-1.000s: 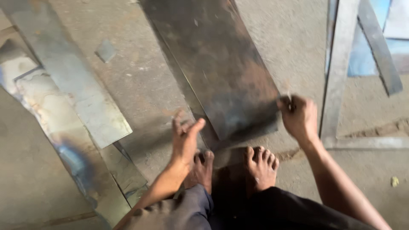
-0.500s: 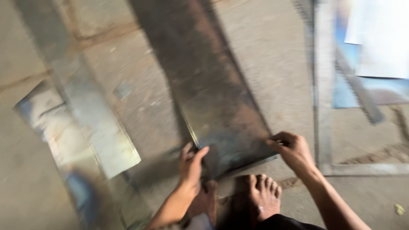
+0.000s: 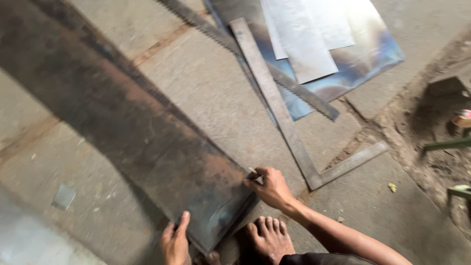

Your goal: The person uses a large metal square and a piece of chalk to mark lines onto several rectangular metal sheets resting on a stone floor.

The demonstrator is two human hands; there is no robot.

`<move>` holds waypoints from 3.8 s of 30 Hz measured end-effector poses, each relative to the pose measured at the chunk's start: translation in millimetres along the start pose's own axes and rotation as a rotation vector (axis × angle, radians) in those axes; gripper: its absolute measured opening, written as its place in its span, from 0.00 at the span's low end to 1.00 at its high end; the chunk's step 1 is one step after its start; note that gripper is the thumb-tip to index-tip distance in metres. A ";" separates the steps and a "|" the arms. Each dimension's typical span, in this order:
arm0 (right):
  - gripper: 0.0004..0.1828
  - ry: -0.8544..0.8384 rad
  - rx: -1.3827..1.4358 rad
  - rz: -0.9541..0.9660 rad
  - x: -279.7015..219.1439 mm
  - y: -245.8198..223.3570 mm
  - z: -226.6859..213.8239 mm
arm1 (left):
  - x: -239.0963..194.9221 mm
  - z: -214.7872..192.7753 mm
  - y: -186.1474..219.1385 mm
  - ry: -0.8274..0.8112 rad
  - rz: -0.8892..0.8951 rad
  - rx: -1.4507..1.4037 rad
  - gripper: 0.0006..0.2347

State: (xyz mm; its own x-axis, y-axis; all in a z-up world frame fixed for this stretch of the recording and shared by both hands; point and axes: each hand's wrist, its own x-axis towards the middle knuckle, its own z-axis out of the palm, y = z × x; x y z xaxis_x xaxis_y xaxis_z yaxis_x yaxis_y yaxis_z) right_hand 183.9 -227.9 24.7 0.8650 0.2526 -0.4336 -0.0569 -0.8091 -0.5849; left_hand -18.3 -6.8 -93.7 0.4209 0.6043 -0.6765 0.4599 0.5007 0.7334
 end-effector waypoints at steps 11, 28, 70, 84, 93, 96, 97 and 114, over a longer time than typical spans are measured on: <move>0.20 0.227 -0.050 -0.143 32.6 -0.9 -41.6 | 81.4 -30.9 49.2 0.011 0.213 -0.045 0.14; 0.29 0.614 -0.736 -0.015 146.9 167.0 -143.7 | 130.1 -78.8 -10.8 -0.001 0.203 0.726 0.17; 0.54 0.028 -0.779 0.057 -10.1 72.4 -45.1 | 125.8 -82.8 -19.4 0.019 0.332 0.661 0.16; 0.25 0.040 -0.380 0.021 -53.5 98.1 -55.7 | 40.0 -26.1 122.7 0.329 0.346 1.347 0.20; 0.28 -0.324 -0.632 -0.599 -16.9 156.1 -90.6 | -23.3 67.2 233.3 -0.274 1.549 1.403 0.34; 0.26 -0.037 -0.619 -1.102 15.6 129.4 -102.9 | -8.2 63.2 232.0 -0.467 0.939 1.457 0.30; 0.24 0.100 -0.531 -1.208 22.0 124.2 -108.5 | -9.8 56.9 224.2 -0.399 0.875 1.403 0.25; 0.22 0.423 -0.115 -0.067 36.9 130.3 -81.8 | 17.0 140.2 171.4 -0.143 1.086 1.050 0.18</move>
State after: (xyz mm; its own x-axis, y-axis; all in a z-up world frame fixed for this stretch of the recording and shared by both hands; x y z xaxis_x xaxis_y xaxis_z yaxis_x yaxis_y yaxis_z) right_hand 249.2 -367.4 -11.5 0.9942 0.0861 -0.0644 0.0412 -0.8583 -0.5115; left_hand 177.3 2.3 11.1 0.9538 0.2839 0.0980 0.1919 -0.8270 0.5284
